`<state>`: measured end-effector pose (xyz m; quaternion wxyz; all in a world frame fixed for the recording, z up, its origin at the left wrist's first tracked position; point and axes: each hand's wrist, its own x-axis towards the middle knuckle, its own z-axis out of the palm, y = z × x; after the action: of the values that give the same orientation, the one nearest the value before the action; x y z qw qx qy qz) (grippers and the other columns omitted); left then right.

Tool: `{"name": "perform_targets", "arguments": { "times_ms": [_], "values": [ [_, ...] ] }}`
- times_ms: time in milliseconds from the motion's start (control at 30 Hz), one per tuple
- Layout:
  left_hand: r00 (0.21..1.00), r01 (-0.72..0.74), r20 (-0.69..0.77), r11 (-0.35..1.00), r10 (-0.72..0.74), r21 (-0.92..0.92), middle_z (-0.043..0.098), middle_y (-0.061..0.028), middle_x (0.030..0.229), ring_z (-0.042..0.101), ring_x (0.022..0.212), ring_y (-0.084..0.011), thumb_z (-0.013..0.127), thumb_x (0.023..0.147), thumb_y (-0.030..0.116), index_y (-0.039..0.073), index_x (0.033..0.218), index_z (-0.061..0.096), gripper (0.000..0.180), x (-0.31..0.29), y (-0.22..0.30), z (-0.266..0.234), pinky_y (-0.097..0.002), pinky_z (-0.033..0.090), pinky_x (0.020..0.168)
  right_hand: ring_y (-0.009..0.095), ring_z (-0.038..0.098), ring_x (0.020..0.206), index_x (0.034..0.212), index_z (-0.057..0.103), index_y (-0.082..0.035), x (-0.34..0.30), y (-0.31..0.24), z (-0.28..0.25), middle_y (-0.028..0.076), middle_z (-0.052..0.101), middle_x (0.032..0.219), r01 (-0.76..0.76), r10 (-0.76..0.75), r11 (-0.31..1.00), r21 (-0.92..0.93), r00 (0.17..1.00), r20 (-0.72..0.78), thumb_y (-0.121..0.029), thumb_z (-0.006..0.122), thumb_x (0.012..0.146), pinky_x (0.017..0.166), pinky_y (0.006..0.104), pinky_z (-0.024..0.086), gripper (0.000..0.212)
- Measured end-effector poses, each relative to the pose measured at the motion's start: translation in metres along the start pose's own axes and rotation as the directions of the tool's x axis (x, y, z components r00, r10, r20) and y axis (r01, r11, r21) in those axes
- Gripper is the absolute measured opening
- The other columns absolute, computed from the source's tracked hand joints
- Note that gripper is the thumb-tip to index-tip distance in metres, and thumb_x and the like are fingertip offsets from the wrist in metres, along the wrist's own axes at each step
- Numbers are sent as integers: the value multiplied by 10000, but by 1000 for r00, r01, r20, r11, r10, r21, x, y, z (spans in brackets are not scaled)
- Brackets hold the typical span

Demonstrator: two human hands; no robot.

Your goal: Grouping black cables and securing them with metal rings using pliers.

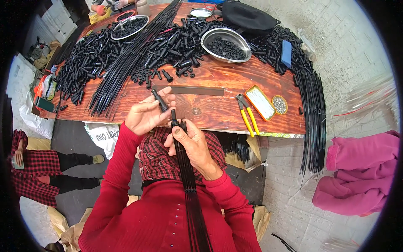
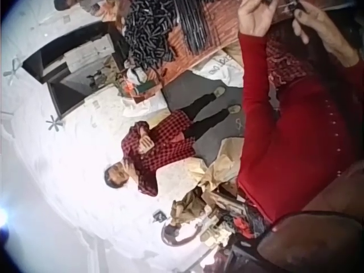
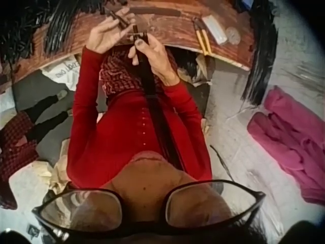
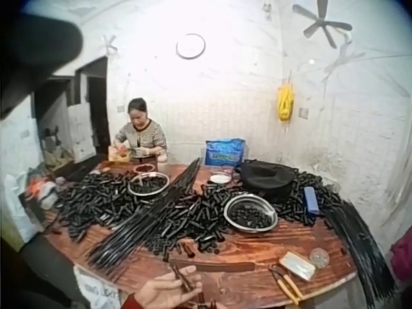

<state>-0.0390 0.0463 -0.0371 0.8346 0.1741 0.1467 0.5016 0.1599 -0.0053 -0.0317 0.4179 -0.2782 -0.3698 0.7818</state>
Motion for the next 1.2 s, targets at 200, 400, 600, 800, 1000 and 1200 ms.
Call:
{"name": "perform_targets", "arguments": {
  "times_ms": [200,400,600,800,1000,1200],
  "values": [
    [997,-62,58,996,58,68,526,-189,1242,508,1209,-331,463,947,25,-22,1399,313,479,-1,5,17,-419,460,1027,117,587,536,1112,510,-17,5,2,8,90,636,751,-33,34,999,-26,999,29,-308,569,956,493,198,456,335],
    [996,-78,63,948,61,308,580,-144,1167,567,1143,-292,510,956,91,-21,1373,344,463,-4,1,27,-405,489,983,120,585,535,1123,506,-14,6,2,5,91,635,756,-32,33,999,-21,999,34,-316,572,953,492,201,457,353],
    [999,-36,-12,869,49,494,620,-126,1102,631,1037,-251,572,938,140,-7,1348,405,467,-6,2,32,-366,535,889,126,586,539,1123,506,-16,6,3,4,88,635,756,-43,43,999,-3,998,37,-315,573,953,496,207,459,350],
    [1000,-30,14,845,26,534,625,-119,1105,633,1028,-222,593,926,149,-3,1360,405,497,-8,4,32,-332,541,848,126,586,541,1125,507,-20,7,3,4,88,635,755,-46,46,999,-13,998,44,-316,572,953,495,208,459,349],
    [999,17,14,813,-31,582,619,-101,1123,618,1020,-186,640,896,215,1,1397,375,606,-9,6,34,-328,519,861,125,585,539,1101,502,-29,6,4,5,91,636,755,-49,49,999,-9,998,34,-318,569,954,493,205,460,331],
    [1000,9,16,793,-24,609,606,-107,1147,613,1011,-177,635,898,218,7,1407,368,612,-12,5,39,-321,508,876,126,587,538,1097,500,-32,6,2,6,94,635,754,-56,57,998,-17,998,31,-317,569,954,491,203,462,326]
  ]
}}
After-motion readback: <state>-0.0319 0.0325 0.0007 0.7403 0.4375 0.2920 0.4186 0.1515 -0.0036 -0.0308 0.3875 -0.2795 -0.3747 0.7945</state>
